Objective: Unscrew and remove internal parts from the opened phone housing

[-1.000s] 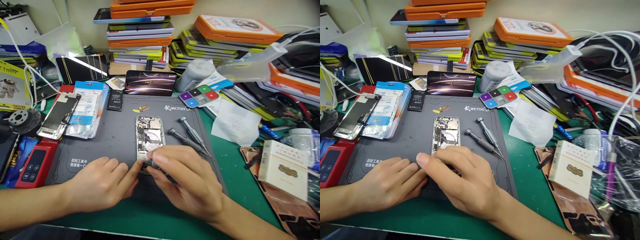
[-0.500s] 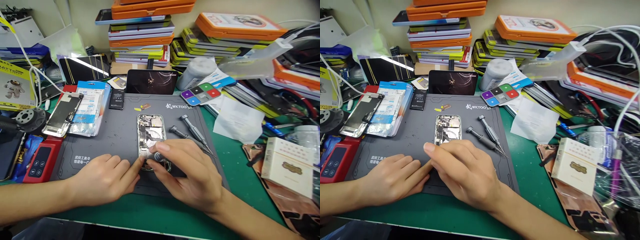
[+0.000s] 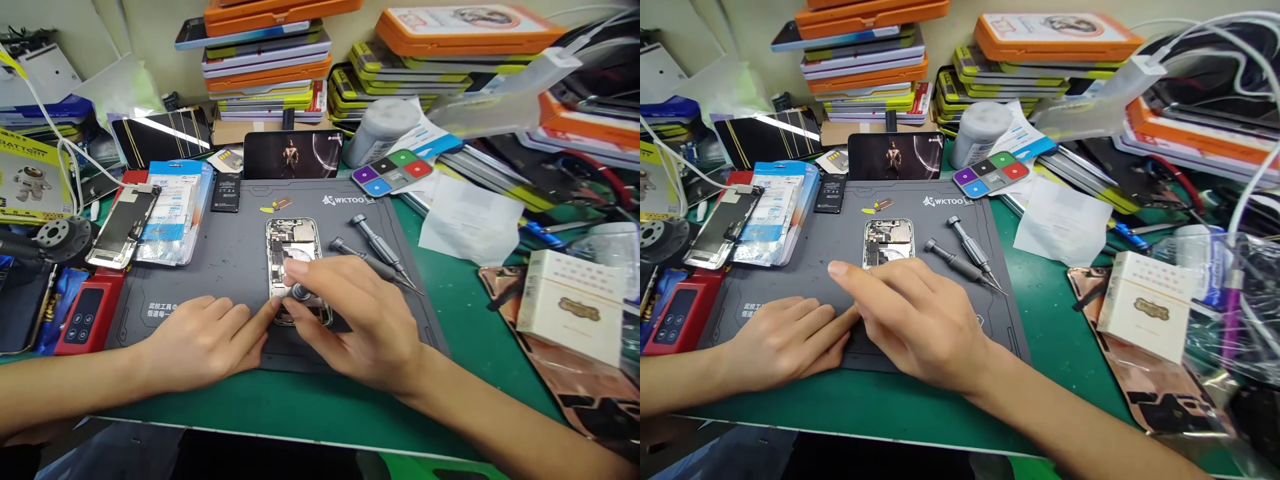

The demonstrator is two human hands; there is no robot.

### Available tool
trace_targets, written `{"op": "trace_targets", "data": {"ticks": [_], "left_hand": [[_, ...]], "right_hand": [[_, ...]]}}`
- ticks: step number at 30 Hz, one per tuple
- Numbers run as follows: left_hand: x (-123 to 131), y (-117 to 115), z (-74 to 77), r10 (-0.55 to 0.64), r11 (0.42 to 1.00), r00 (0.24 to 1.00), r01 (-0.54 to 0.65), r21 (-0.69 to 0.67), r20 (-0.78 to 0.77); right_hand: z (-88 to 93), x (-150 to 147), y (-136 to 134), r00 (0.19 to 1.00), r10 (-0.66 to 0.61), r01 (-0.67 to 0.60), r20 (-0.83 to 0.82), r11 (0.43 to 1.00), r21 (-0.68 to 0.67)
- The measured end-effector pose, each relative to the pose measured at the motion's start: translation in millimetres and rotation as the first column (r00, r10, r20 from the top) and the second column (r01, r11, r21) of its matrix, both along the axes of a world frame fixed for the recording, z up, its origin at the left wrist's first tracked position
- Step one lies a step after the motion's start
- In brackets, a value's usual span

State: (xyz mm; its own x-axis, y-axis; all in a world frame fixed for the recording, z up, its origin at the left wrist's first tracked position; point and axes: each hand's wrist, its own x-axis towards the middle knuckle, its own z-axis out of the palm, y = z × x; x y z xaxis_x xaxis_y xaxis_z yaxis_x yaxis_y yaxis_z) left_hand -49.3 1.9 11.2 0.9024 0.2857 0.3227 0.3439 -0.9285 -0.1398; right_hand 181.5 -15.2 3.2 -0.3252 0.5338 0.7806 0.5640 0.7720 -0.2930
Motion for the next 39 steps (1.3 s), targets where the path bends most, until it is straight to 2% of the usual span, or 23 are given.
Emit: {"op": "trace_targets", "data": {"ticks": [10, 16, 23, 28, 35, 39], "left_hand": [[1.2, 0.0, -0.1, 0.009, 1.000, 1.000, -0.009, 0.004, 0.015], [1.6, 0.2, -0.8, 0.012, 1.000, 0.999, -0.012, 0.006, 0.031], [1.5, -0.6, -2.4, 0.019, 1.000, 0.999, -0.019, -0.005, 0.049], [3.0, -1.9, -4.0, 0.028, 1.000, 0.998, -0.028, 0.005, 0.064], [2.2, -2.8, -4.2, 0.029, 1.000, 0.998, -0.030, 0.007, 0.063], [2.2, -1.9, -3.2, 0.019, 1.000, 0.999, -0.019, 0.002, 0.047]], "right_hand": [[-0.8, -1.6, 0.7, 0.996, 0.084, -0.084, -0.016, 0.996, -0.023], [-0.4, 2.8, -1.1, 0.998, 0.045, -0.045, 0.036, 0.999, -0.011], [2.2, 7.3, -3.4, 0.994, 0.098, -0.098, 0.049, 0.995, 0.005], [0.7, 7.1, -2.3, 0.996, 0.071, -0.073, 0.057, 0.997, 0.037], [-0.6, 5.5, 0.3, 0.996, 0.076, -0.076, 0.037, 0.997, -0.003], [-1.0, 6.2, -2.7, 0.991, 0.125, -0.129, -0.039, 0.985, -0.111]]}}
